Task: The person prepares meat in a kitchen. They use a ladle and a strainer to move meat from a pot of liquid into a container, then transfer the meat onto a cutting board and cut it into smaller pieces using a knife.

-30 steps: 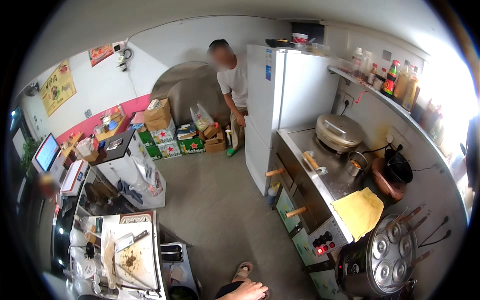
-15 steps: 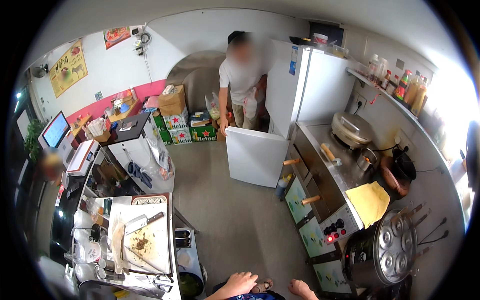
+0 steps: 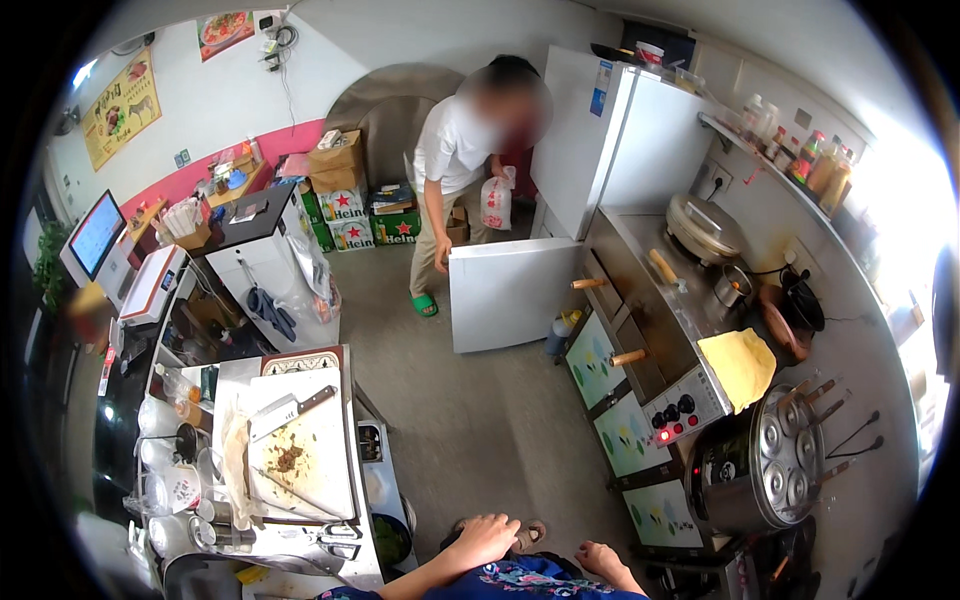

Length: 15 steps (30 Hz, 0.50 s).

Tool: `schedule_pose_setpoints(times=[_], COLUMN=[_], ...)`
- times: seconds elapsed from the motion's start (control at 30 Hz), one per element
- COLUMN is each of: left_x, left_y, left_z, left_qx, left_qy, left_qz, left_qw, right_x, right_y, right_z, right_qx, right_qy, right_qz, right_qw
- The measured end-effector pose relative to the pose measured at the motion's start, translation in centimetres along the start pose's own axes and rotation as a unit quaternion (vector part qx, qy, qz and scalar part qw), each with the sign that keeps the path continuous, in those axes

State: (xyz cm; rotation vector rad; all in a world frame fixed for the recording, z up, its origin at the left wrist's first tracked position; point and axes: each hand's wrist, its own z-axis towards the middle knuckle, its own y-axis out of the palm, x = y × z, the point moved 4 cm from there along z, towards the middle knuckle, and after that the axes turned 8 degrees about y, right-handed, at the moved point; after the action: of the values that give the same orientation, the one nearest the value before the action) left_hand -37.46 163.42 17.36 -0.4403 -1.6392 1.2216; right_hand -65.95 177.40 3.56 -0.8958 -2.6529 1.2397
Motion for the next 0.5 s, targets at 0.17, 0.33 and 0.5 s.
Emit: schedule_pose_setpoints(times=[0.17,0.33,0.5], left_x=[-0.7,-1.8,-2.6], left_y=[-0.3,0.2,-0.2], left_z=[-1.2,-3.1,-5.6], left_qx=[-0.002,0.012,0.029], left_qy=[-0.008,-0.032,-0.065], left_qz=[0.001,0.011,0.023], left_qw=[1.0,0.999,0.997], right_x=[1.0,-0.1,-2.6], right_y=[2.0,2.2,2.2], right_z=[-0.7,-0.4,1.5], right_qx=[0.026,-0.018,-0.008], right_qy=[-0.005,0.017,-0.021], right_qz=[0.003,-0.02,-0.048], right_qw=[1.0,0.999,0.999])
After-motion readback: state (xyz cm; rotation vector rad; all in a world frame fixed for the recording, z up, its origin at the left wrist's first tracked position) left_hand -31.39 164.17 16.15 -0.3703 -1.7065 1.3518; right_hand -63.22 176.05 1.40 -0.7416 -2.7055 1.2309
